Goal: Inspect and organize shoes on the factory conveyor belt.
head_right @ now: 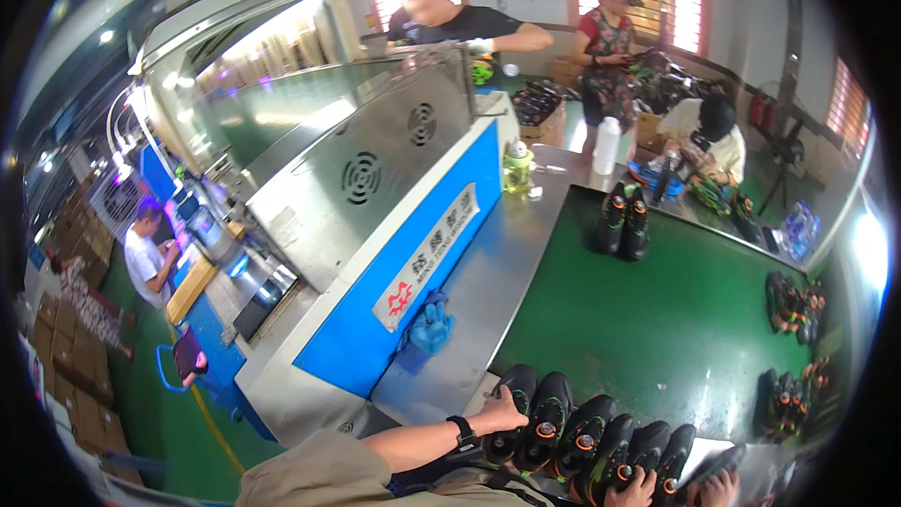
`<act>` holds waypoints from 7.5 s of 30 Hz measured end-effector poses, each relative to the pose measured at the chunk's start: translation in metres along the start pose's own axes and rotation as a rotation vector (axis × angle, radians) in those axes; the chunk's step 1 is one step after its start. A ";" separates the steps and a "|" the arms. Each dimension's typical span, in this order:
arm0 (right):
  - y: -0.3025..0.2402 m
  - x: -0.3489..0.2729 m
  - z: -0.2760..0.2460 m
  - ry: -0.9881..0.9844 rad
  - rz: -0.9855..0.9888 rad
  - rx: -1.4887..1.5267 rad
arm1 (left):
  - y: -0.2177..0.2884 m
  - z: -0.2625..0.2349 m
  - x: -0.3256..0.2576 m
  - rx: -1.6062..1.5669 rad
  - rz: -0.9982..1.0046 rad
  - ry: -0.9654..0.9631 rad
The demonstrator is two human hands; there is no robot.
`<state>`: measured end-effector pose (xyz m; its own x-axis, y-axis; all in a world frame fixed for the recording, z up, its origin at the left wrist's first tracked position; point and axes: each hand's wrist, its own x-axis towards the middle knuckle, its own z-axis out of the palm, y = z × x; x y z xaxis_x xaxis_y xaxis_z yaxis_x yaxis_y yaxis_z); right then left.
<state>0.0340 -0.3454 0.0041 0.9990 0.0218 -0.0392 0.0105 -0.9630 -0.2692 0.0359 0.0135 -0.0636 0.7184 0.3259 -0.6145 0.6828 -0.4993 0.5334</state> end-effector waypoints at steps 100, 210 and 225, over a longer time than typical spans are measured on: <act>0.146 -0.331 -0.205 1.423 0.495 1.279 | 0.337 0.315 -0.382 -0.192 0.840 -1.511; -0.061 -0.034 -0.039 0.098 0.346 2.005 | 0.052 -0.057 -0.030 -1.119 0.229 -0.864; 0.004 -0.054 -0.047 0.362 0.361 1.959 | 0.085 -0.078 -0.021 -1.036 0.350 -0.798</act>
<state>-0.0180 -0.3635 0.0504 0.9078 -0.3508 -0.2299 0.0443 0.6254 -0.7791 0.0893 0.0267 0.0396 0.8432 -0.4200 -0.3356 0.5212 0.4855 0.7019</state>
